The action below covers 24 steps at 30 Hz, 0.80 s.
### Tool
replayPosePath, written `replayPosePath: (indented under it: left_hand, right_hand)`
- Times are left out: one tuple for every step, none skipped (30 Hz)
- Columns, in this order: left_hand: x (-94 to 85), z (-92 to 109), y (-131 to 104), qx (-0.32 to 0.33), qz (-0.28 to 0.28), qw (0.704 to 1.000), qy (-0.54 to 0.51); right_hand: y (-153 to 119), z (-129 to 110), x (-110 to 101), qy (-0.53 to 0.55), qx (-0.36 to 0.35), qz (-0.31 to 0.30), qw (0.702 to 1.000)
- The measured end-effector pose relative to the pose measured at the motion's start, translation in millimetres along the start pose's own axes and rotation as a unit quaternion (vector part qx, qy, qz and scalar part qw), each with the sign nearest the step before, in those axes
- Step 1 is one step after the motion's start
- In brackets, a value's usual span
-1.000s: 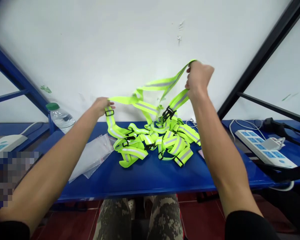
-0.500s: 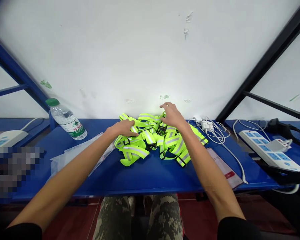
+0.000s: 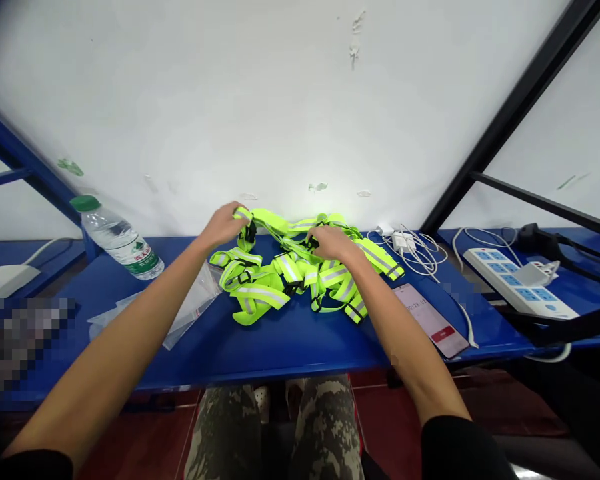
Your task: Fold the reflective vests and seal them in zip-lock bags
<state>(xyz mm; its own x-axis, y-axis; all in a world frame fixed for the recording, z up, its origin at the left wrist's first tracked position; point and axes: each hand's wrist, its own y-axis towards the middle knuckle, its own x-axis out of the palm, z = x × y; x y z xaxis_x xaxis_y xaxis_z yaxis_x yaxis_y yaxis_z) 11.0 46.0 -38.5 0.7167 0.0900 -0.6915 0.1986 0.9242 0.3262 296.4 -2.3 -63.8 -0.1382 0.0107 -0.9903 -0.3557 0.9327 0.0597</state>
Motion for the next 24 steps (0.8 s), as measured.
replayPosePath:
  left_hand:
    - [-7.9, 5, 4, -0.022, 0.034, 0.996, -0.086]
    - [-16.5, 11, 7, -0.042, 0.06, 0.981, -0.18]
    - [-25.2, 17, 10, -0.056, 0.076, 0.957, -0.274]
    - [-33.7, 23, 11, -0.057, 0.084, 0.929, -0.357]
    - [-41.3, 28, 11, -0.051, 0.082, 0.901, -0.423]
    - [-47.6, 32, 9, -0.044, 0.074, 0.878, -0.472]
    - [-51.9, 35, 7, -0.039, 0.062, 0.86, -0.505]
    - [-54.2, 36, 5, -0.039, 0.045, 0.848, -0.526]
    - [-54.4, 37, 2, -0.045, 0.028, 0.843, -0.535]
    - [-52.8, 36, -1, -0.056, 0.013, 0.845, -0.531]
    - [-50.0, 35, -4, -0.073, -0.003, 0.855, -0.514]
    - [-46.8, 33, -6, -0.096, -0.021, 0.869, -0.485]
    - [-43.7, 32, -9, -0.12, -0.035, 0.886, -0.447]
    - [-41.3, 31, -10, -0.141, -0.046, 0.9, -0.41]
    - [-40.2, 31, -12, -0.155, -0.052, 0.909, -0.383]
    - [-40.3, 31, -12, -0.159, -0.057, 0.912, -0.374]
    - [-41.6, 32, -13, -0.152, -0.059, 0.908, -0.386]
    - [-43.9, 32, -13, -0.135, -0.058, 0.899, -0.414]
    - [-46.5, 33, -14, -0.115, -0.059, 0.885, -0.448]
    - [-48.8, 33, -14, -0.096, -0.062, 0.87, -0.48]
    - [-50.4, 32, -15, -0.081, -0.064, 0.857, -0.506]
    - [-50.6, 31, -16, -0.072, -0.065, 0.845, -0.525]
    - [-49.3, 29, -17, -0.071, -0.069, 0.835, -0.541]
    - [-46.4, 27, -18, -0.076, -0.076, 0.824, -0.557]
  right_hand:
    - [1, 2, -8, 0.03, -0.004, 0.023, 0.999]
    - [3, 2, -18, 0.069, -0.01, 0.054, 0.996]
    - [3, 2, -29, 0.115, -0.02, 0.096, 0.989]
    - [4, 0, -40, 0.169, -0.032, 0.147, 0.974]
    - [3, -3, -51, 0.228, -0.048, 0.204, 0.951]
    - [3, -8, -61, 0.286, -0.065, 0.258, 0.921]
    - [2, -12, -69, 0.337, -0.078, 0.301, 0.889]
    - [2, -17, -74, 0.379, -0.086, 0.33, 0.86]
    - [2, -22, -76, 0.41, -0.088, 0.345, 0.84]
    - [3, -26, -75, 0.43, -0.083, 0.347, 0.829]
    - [5, -28, -71, 0.443, -0.074, 0.338, 0.827]
    - [7, -28, -66, 0.45, -0.064, 0.324, 0.83]
    - [9, -27, -60, 0.455, -0.056, 0.306, 0.834]
    - [11, -23, -55, 0.458, -0.052, 0.288, 0.839]
    - [13, -19, -52, 0.46, -0.051, 0.271, 0.844]
    - [15, -14, -51, 0.459, -0.052, 0.26, 0.848]
    - [16, -9, -53, 0.455, -0.053, 0.262, 0.85]
    - [17, -4, -58, 0.448, -0.048, 0.28, 0.848]
    - [17, -1, -64, 0.44, -0.039, 0.314, 0.84]
    - [18, 1, -72, 0.432, -0.027, 0.358, 0.827]
    - [18, 0, -78, 0.428, -0.014, 0.401, 0.81]
    - [18, -2, -83, 0.428, -0.006, 0.433, 0.793]
    - [18, -6, -85, 0.435, -0.003, 0.445, 0.783]
    - [18, -12, -84, 0.447, -0.007, 0.437, 0.78]
